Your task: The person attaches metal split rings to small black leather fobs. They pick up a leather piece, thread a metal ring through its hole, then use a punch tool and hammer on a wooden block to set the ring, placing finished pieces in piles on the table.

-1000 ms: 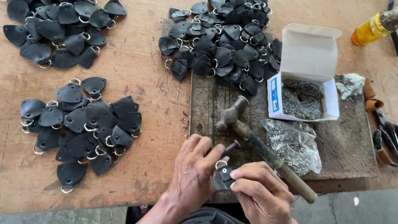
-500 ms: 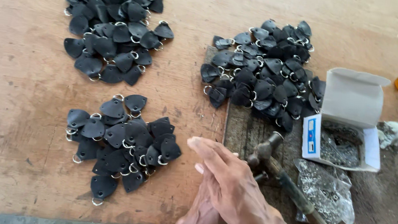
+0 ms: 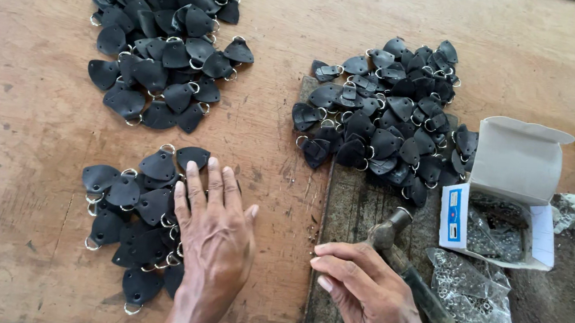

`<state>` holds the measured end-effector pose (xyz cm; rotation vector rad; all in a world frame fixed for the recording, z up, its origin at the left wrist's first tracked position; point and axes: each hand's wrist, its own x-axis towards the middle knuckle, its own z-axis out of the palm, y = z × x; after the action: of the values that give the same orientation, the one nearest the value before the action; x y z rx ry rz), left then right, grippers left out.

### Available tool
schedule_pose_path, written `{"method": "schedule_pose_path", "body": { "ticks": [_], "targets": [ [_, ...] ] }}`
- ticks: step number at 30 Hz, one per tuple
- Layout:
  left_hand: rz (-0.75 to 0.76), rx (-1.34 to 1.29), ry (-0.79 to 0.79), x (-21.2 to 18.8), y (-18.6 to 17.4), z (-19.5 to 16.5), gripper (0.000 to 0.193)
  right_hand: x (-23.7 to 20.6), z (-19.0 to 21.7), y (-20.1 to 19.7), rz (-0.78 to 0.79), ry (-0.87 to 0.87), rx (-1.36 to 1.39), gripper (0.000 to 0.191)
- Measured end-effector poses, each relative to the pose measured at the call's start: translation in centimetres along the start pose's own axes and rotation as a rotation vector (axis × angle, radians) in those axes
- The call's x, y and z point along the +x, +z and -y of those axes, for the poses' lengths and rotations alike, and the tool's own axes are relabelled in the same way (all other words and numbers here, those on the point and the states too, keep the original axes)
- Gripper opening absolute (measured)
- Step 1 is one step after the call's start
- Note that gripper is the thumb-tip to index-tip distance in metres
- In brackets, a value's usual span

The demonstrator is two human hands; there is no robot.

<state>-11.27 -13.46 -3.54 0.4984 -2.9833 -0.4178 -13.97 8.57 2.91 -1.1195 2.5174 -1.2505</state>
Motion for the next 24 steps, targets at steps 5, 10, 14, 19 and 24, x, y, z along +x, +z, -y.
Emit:
{"method": "schedule_pose_path", "body": {
  "ticks": [5, 10, 14, 19, 24],
  "targets": [
    [-0.034, -0.107, 0.059, 0.0, -1.3, 0.2, 0.073, -0.4, -1.2, -0.7, 0.010, 0.037, 0.016, 0.021],
    [-0.017, -0.184, 0.121, 0.6, -3.3, 0.5, 0.068, 2.6, -0.5, -1.0, 0.118, -0.091, -0.081, 0.025],
    [-0.071, -0.202, 0.141, 1.3, -4.3, 2.5, 0.064, 7.6, 0.3, 0.0, 0.197, -0.188, -0.164, 0.035],
    [-0.023, -0.020, 0.089, 4.7, -4.8, 9.3, 0.077, 15.4, -0.6, 3.8, 0.290, -0.263, -0.189, 0.047],
    [0.112, 0.025, 0.012, 11.1, -5.7, 17.6, 0.121, 22.7, -1.3, 8.3, 0.396, -0.256, -0.324, 0.059]
  ]
}}
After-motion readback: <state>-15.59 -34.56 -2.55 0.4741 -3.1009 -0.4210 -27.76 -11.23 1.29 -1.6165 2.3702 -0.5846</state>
